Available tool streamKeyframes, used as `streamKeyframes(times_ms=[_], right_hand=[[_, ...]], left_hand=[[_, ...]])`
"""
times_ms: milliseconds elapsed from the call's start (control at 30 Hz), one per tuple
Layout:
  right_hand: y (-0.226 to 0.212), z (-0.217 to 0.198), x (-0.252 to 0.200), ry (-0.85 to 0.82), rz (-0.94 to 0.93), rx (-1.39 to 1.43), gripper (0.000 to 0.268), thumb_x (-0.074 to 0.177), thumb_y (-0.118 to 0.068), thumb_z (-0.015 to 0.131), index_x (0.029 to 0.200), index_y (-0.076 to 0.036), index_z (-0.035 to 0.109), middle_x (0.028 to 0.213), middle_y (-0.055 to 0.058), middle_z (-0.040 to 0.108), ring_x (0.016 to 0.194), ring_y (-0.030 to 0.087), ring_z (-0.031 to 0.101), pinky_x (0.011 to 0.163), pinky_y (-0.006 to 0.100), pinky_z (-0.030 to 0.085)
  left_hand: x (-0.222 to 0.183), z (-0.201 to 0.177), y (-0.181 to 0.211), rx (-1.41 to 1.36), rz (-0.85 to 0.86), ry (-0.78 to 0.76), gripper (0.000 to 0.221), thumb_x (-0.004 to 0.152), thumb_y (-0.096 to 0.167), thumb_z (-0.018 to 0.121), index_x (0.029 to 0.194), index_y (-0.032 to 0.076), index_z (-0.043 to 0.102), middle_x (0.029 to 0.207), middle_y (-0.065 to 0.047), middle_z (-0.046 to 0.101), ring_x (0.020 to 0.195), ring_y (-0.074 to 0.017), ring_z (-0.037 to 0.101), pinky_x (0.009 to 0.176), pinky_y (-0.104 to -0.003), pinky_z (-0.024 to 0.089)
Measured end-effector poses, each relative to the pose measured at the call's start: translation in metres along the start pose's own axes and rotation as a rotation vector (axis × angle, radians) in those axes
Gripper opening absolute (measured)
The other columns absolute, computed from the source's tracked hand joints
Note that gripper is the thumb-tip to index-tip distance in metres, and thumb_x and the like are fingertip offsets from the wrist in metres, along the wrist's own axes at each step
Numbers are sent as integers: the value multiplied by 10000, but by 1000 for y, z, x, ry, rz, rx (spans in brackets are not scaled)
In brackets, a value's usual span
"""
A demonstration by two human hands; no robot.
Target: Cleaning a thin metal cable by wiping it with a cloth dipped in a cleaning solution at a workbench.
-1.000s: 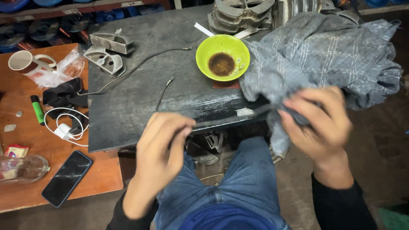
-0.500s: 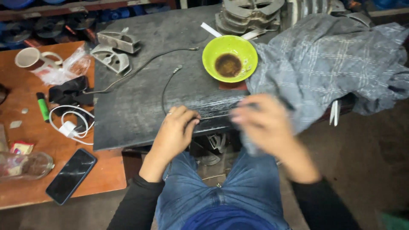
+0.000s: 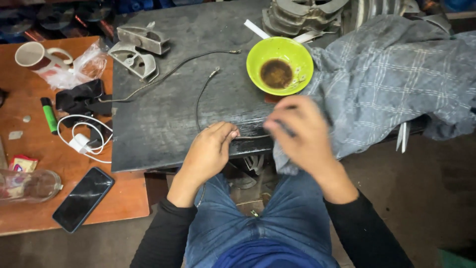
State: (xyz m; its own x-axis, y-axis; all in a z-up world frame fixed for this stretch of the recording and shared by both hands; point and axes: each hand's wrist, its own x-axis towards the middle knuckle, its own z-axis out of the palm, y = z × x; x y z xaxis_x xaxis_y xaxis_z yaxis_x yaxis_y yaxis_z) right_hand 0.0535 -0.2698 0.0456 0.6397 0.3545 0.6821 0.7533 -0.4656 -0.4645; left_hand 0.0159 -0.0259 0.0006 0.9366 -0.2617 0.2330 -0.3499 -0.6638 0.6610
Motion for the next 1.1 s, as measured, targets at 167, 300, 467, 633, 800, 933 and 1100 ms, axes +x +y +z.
streamKeyframes(times_ms=[167, 300, 467, 633, 800, 933, 1100], right_hand=[[-13, 15, -3, -13, 3, 75, 116, 989, -116, 805, 1085, -60, 773, 1184, 137, 665, 1123, 366, 684, 974, 452, 568], [8, 39, -26, -342, -131, -19, 178, 1033, -161, 673, 1155, -57, 750, 1181, 151, 702, 1123, 387, 692, 914, 485, 547], [20, 47, -30, -378, -237, -141, 231, 1108, -275, 538, 1019, -104, 665, 878, 73, 604, 861, 311, 644, 750, 433, 496], [27, 43, -29, -391, -350, -136, 264, 1117, -288, 512, 936, -129, 621, 816, 36, 553, 792, 272, 596, 726, 406, 469], [35, 31, -20, -498, -376, -52, 136, 1031, -228, 575, 939, -144, 627, 799, 56, 535, 802, 313, 576, 716, 479, 445], [49, 4, -24, -504, -329, -151, 282, 1102, -278, 526, 882, -118, 598, 786, 59, 526, 775, 306, 571, 713, 443, 449], [77, -28, -29, -508, -350, -266, 167, 1070, -289, 592, 980, -159, 645, 869, 43, 561, 906, 294, 582, 830, 447, 454]], left_hand=[[0, 1, 1, 45, -37, -9, 199, 1089, 184, 564, 1024, 80, 720, 840, -133, 721, 878, -383, 731, 803, -480, 587], [2, -4, 6, 12, -42, -20, 230, 1093, 199, 561, 991, 72, 723, 810, -139, 717, 864, -388, 729, 790, -483, 586], [0, -11, 12, -21, 30, -54, 219, 1041, 227, 646, 912, 74, 735, 781, -156, 688, 862, -414, 706, 804, -510, 574], [0, -14, 9, -143, 72, -73, 298, 1044, 219, 654, 768, 111, 683, 680, -100, 602, 764, -364, 672, 758, -446, 561], [0, -14, 2, -283, 91, -30, 325, 1052, 162, 641, 733, 107, 657, 648, -107, 568, 722, -371, 639, 755, -438, 547], [-2, -19, 1, -313, 90, -14, 339, 1041, 144, 666, 706, 101, 639, 629, -99, 559, 698, -342, 643, 736, -414, 552], [-2, -19, -4, -399, 85, -11, 337, 1039, 113, 663, 703, 110, 659, 631, -86, 567, 663, -294, 622, 719, -386, 542]])
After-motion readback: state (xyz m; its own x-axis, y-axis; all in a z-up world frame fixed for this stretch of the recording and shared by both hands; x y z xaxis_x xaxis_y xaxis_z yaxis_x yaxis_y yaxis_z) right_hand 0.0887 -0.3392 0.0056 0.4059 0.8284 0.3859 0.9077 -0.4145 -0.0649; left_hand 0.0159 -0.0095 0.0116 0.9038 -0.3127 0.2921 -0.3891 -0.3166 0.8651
